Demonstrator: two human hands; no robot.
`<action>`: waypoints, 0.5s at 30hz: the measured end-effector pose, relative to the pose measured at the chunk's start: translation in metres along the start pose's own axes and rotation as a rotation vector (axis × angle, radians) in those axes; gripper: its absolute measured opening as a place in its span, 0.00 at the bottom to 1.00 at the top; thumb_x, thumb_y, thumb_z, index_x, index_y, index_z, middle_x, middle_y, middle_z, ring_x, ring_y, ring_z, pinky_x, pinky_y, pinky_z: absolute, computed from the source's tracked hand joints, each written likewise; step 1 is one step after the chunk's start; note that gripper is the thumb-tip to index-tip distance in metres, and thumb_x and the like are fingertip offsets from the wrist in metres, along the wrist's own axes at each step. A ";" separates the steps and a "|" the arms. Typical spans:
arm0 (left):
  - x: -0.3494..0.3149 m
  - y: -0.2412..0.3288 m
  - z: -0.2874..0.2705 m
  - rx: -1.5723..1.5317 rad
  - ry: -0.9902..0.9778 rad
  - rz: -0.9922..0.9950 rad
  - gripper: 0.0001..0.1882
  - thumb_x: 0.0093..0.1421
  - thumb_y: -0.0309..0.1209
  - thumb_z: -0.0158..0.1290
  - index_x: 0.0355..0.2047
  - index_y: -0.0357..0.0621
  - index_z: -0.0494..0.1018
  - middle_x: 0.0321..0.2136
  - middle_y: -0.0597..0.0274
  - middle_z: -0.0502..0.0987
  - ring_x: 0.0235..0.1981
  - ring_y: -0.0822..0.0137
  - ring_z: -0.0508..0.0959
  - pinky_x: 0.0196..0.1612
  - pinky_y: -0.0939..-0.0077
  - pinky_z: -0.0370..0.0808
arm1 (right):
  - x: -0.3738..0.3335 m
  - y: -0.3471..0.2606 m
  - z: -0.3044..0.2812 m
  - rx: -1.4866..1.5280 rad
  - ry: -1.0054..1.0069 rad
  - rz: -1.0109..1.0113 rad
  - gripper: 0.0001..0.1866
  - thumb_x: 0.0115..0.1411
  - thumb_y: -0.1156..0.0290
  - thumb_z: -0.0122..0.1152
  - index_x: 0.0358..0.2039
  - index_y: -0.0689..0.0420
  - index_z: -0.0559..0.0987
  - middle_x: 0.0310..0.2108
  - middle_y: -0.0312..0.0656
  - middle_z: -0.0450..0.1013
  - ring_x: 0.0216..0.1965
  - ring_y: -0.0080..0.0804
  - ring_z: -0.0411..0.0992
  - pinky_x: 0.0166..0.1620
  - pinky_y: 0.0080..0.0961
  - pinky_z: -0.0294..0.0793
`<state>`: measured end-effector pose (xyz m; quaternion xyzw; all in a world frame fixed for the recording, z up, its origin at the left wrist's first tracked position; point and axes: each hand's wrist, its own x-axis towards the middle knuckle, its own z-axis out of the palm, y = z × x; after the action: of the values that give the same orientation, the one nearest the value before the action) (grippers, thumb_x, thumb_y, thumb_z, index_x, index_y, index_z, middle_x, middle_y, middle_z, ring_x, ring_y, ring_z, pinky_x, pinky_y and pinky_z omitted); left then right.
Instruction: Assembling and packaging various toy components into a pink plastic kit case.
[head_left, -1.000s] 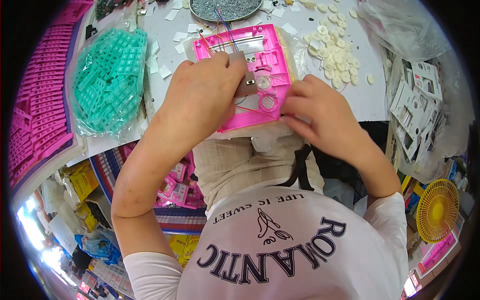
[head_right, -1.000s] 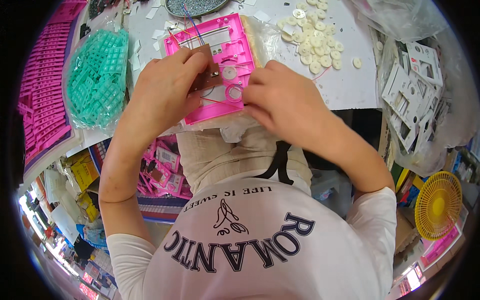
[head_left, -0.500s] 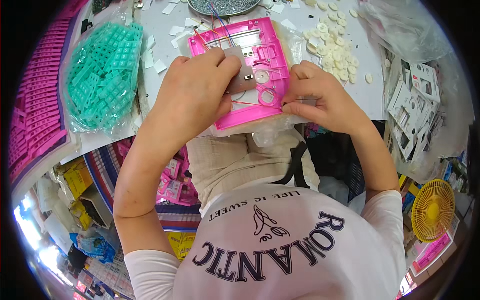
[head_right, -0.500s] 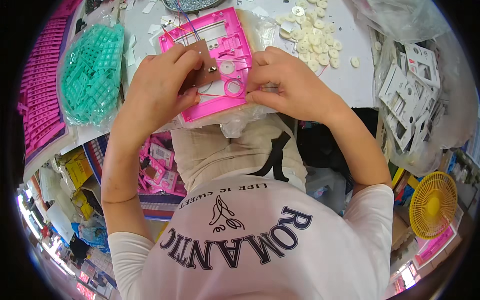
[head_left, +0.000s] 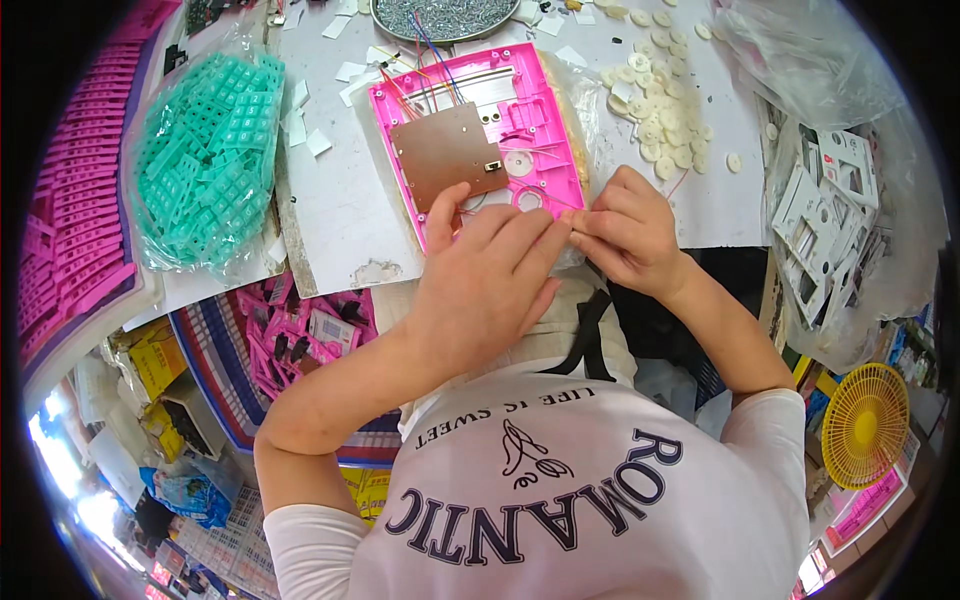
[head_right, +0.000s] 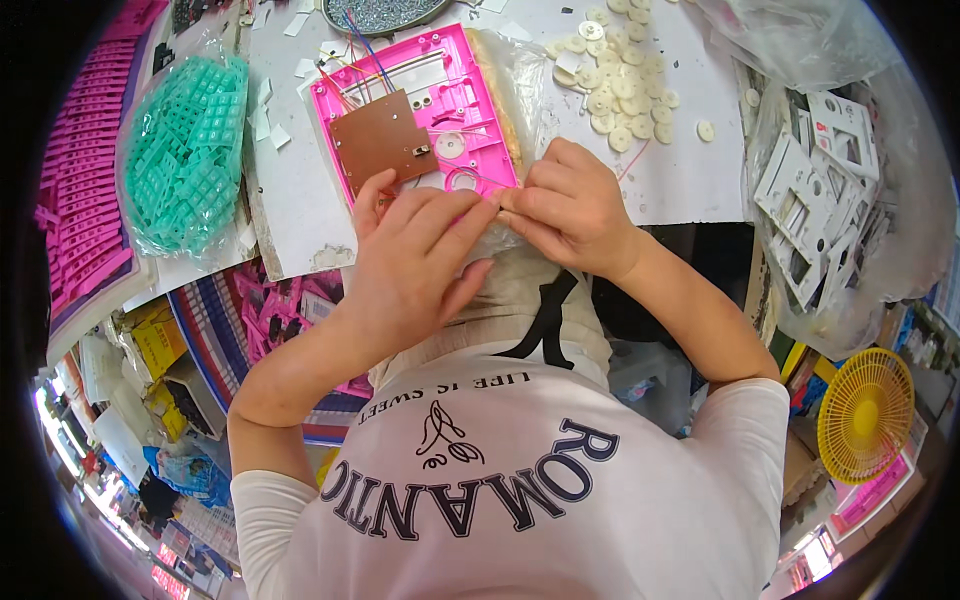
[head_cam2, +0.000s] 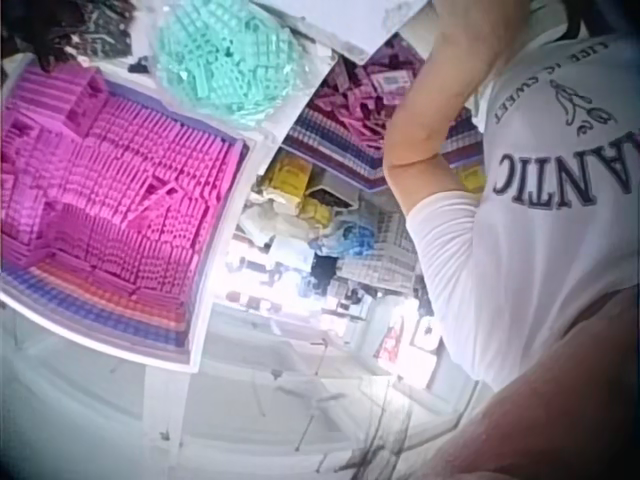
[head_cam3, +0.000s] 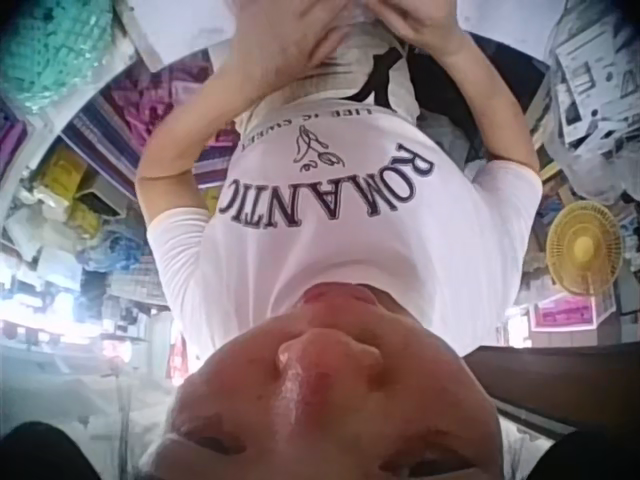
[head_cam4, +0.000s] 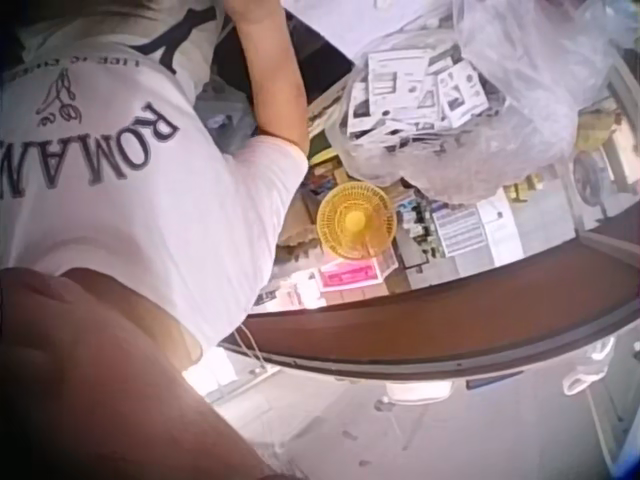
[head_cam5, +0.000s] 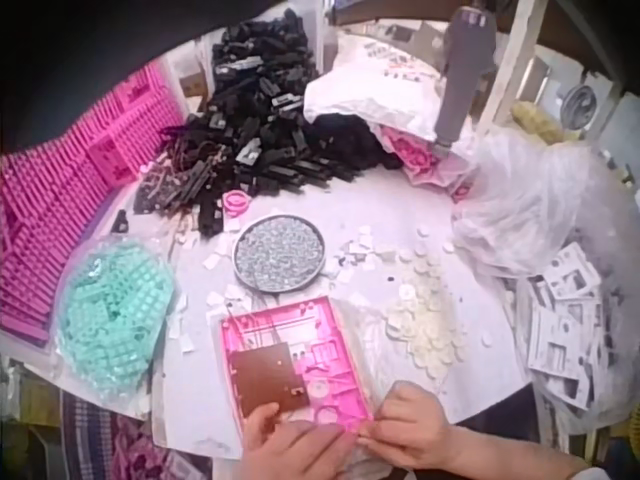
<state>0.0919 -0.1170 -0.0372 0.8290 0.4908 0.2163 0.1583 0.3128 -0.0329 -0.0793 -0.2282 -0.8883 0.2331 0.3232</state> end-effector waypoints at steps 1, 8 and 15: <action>-0.002 0.001 0.004 0.038 0.018 0.017 0.27 0.51 0.34 0.64 0.54 0.45 0.76 0.50 0.64 0.75 0.50 0.63 0.74 0.64 0.44 0.57 | 0.001 -0.002 -0.002 -0.058 -0.011 -0.017 0.14 0.49 0.75 0.75 0.38 0.58 0.85 0.20 0.35 0.66 0.24 0.35 0.64 0.32 0.32 0.63; -0.009 0.003 0.014 0.166 0.068 0.053 0.28 0.52 0.38 0.63 0.54 0.42 0.77 0.50 0.63 0.74 0.50 0.63 0.72 0.60 0.44 0.58 | 0.001 -0.061 -0.030 -0.503 -0.491 0.016 0.29 0.51 0.71 0.70 0.56 0.64 0.78 0.16 0.33 0.65 0.21 0.32 0.66 0.32 0.30 0.66; -0.008 -0.002 0.016 0.110 0.111 0.022 0.26 0.51 0.38 0.64 0.51 0.48 0.78 0.51 0.64 0.73 0.53 0.61 0.70 0.60 0.45 0.58 | 0.129 -0.019 -0.016 -0.273 -0.138 0.120 0.07 0.55 0.68 0.66 0.31 0.56 0.84 0.20 0.40 0.75 0.24 0.44 0.73 0.33 0.39 0.73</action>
<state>0.0948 -0.1238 -0.0537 0.8286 0.5008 0.2362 0.0825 0.2302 0.0281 0.0034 -0.3058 -0.9167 0.1444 0.2129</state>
